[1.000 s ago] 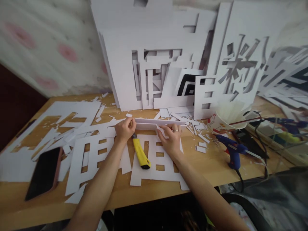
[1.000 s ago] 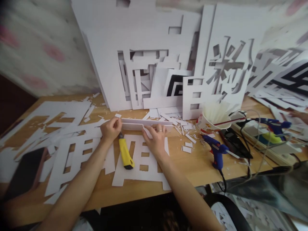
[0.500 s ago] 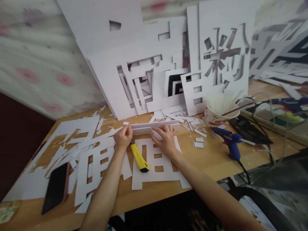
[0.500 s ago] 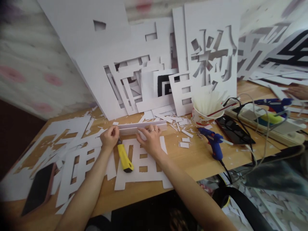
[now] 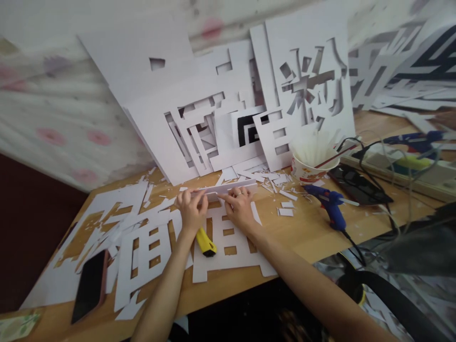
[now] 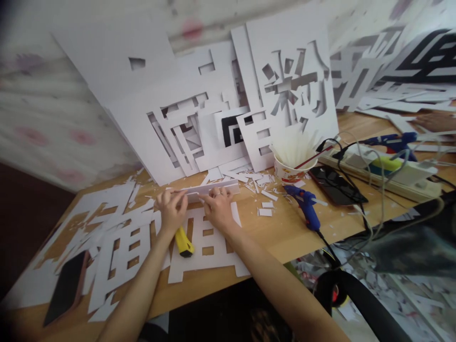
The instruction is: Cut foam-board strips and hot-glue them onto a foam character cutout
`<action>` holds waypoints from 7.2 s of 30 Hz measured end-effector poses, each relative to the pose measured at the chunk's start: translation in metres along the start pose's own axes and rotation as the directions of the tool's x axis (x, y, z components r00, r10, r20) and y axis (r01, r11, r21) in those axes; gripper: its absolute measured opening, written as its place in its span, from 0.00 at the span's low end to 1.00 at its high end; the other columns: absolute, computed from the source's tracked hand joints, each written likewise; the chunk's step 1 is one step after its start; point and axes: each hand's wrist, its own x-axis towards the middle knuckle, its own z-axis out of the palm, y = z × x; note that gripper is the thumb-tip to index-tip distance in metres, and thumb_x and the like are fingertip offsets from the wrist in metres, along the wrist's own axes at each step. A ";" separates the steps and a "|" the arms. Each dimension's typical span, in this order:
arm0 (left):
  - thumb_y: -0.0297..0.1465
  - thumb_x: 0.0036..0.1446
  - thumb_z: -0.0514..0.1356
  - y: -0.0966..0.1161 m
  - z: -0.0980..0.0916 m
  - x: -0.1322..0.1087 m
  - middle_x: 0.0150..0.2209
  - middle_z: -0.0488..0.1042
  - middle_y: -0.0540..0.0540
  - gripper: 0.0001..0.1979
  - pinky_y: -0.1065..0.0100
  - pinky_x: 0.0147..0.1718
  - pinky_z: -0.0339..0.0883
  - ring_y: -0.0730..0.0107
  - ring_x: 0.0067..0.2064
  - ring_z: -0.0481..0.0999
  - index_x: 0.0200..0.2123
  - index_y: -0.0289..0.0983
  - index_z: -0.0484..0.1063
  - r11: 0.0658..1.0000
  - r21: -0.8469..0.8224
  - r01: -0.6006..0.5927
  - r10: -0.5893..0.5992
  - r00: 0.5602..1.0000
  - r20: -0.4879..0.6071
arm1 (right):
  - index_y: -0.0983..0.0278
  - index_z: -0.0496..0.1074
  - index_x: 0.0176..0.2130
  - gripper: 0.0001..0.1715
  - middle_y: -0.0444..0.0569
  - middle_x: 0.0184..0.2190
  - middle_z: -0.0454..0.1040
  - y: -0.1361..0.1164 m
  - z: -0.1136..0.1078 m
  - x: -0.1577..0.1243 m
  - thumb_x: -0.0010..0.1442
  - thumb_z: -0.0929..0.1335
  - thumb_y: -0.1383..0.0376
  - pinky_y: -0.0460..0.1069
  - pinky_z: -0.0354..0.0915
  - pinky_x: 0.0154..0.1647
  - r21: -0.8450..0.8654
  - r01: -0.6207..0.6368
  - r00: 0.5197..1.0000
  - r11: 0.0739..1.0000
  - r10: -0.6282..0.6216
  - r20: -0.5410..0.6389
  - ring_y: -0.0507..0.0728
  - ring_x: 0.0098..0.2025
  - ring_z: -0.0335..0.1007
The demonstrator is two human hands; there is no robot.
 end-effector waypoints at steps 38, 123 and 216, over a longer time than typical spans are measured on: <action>0.36 0.67 0.51 -0.006 -0.001 -0.010 0.40 0.69 0.43 0.18 0.55 0.46 0.60 0.58 0.43 0.66 0.54 0.48 0.76 0.998 -0.070 -0.008 0.019 0.986 0.165 | 0.53 0.80 0.44 0.27 0.47 0.32 0.67 0.000 -0.003 0.005 0.61 0.60 0.75 0.55 0.48 0.45 0.046 -0.035 0.998 0.998 0.037 -0.058 0.57 0.38 0.61; 0.26 0.61 0.55 -0.013 0.007 -0.018 0.36 0.83 0.49 0.19 0.72 0.28 0.66 0.74 0.25 0.75 0.52 0.43 0.76 0.966 -0.224 0.132 -0.082 0.973 0.217 | 0.50 0.80 0.46 0.32 0.46 0.31 0.66 0.007 0.004 0.000 0.59 0.59 0.79 0.55 0.49 0.45 0.077 -0.020 1.000 0.997 0.019 0.016 0.56 0.37 0.62; 0.28 0.60 0.52 -0.007 -0.009 -0.005 0.34 0.83 0.47 0.19 0.71 0.32 0.72 0.70 0.30 0.79 0.49 0.40 0.78 0.921 -0.340 0.191 -0.130 0.972 0.194 | 0.57 0.76 0.46 0.22 0.41 0.26 0.73 0.004 0.000 0.000 0.59 0.61 0.74 0.55 0.52 0.44 0.001 0.180 0.983 0.984 -0.180 -0.039 0.55 0.32 0.70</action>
